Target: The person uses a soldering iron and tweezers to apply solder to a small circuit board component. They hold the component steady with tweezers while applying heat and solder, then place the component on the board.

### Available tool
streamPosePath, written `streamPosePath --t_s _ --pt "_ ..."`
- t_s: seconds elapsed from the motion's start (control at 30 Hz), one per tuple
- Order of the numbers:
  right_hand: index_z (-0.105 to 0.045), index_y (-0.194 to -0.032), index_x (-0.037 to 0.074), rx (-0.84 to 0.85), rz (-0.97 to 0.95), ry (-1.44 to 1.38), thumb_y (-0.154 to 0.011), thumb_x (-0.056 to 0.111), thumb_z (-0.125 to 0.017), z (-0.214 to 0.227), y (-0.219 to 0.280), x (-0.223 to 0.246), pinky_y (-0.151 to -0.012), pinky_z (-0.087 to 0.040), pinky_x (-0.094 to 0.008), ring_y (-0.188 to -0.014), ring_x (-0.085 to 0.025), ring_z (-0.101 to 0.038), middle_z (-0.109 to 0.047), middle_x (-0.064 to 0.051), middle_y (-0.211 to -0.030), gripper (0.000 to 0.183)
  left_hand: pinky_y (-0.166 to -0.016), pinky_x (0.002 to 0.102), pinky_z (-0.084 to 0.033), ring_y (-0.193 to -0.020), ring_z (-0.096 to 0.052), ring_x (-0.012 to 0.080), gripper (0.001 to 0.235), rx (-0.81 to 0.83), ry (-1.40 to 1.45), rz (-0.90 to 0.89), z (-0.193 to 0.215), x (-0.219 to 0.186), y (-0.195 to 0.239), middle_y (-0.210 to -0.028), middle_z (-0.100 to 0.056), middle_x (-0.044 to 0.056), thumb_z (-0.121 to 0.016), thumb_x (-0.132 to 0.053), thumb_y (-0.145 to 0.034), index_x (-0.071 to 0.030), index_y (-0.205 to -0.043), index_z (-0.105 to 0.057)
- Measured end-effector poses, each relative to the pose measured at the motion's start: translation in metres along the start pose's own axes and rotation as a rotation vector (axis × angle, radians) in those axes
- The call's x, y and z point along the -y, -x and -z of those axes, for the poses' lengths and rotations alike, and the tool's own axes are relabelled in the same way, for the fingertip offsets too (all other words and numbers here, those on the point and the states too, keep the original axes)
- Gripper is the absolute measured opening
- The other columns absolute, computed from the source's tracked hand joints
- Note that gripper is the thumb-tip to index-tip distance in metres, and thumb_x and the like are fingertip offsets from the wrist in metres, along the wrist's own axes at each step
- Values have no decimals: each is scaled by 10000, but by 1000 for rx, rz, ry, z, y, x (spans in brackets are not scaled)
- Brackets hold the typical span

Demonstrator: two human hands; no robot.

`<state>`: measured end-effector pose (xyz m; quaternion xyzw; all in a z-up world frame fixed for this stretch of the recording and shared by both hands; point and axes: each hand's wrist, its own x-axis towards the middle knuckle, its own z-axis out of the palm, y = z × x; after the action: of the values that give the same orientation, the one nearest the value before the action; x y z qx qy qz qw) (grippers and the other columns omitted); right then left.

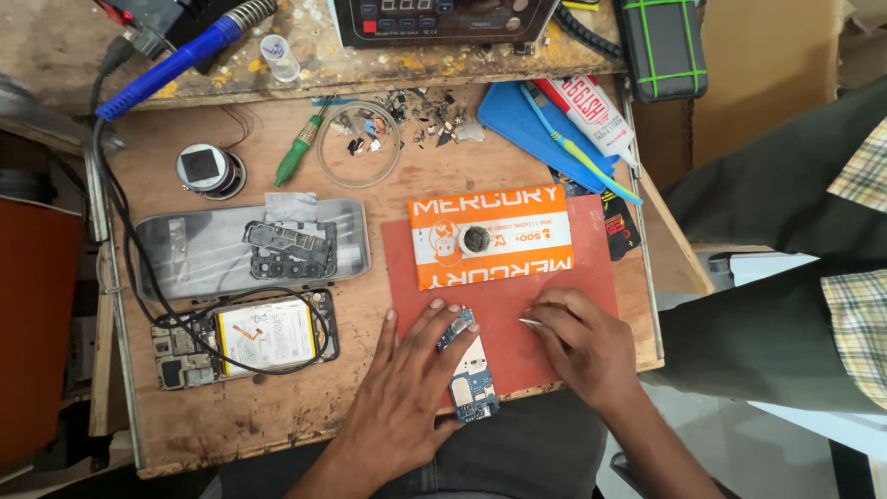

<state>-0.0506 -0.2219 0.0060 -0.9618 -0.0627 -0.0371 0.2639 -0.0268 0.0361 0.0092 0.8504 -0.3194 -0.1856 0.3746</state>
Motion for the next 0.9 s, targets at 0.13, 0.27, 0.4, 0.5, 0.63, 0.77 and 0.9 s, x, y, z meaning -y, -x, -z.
streamPosePath --t_s 0.13,0.27,0.4,0.5,0.63,0.77,0.9 --pt "-730 -1012 53 -82 -90 -192 -866 -38 -689 0 11 -4 -663 -555 -278 -847 -160 -725 -705 -56 -1087 178 -1199 598 -144 -1497 -216 405 1048 -38 -15 1 -2 2 2 -1552 -310 217 -890 -204 -599 -93 -1495 -358" --pt "-743 -1010 20 -109 -322 -227 -866 -48 -714 -2 14 -6 -501 -439 -239 -620 -92 -620 -738 -37 -1059 163 -1207 587 -146 -1500 -212 412 1044 -57 -20 -6 -2 3 2 -1553 -322 206 -869 -201 -616 -76 -1512 -347" --pt "-761 -1009 33 -86 -280 -225 -797 -10 -786 2 7 1 -486 -449 -234 -638 -90 -650 -725 -48 -1036 217 -1209 580 -140 -1507 -212 400 1042 -46 -28 -3 0 2 1 -1555 -336 190 -859 -197 -612 -62 -1506 -340" --pt "-750 -1086 49 -102 -228 -184 -795 15 -806 2 -7 12 -548 -516 -221 -796 -98 -709 -726 -47 -1075 298 -1206 581 -137 -1501 -220 397 1046 -47 -28 -4 0 2 2 -1551 -342 188 -860 -192 -614 -54 -1510 -336" --pt "-636 -1303 64 -147 -86 -352 -811 84 -830 -6 -41 27 -893 -620 -327 -1139 -230 -697 -656 -99 -1300 530 -1206 584 -148 -1487 -246 404 1049 -72 0 -13 1 0 2 -1537 -353 197 -870 -211 -605 -51 -1502 -350" --pt "-580 -1381 115 -58 -67 -238 -718 157 -893 -14 -69 32 -902 -590 -396 -1200 -322 -668 -627 -133 -1382 734 -1213 587 -166 -1487 -265 410 1041 -124 -19 -40 0 -2 3 -1533 -372 203 -875 -181 -576 -50 -1481 -379" --pt "-591 -1389 151 -60 -35 -246 -742 151 -871 -20 -81 33 -860 -599 -374 -1159 -313 -706 -689 -133 -1330 706 -1214 583 -173 -1486 -263 410 1091 -107 -7 -21 -1 -2 4 -1530 -377 199 -886 -164 -529 -44 -1487 -377"
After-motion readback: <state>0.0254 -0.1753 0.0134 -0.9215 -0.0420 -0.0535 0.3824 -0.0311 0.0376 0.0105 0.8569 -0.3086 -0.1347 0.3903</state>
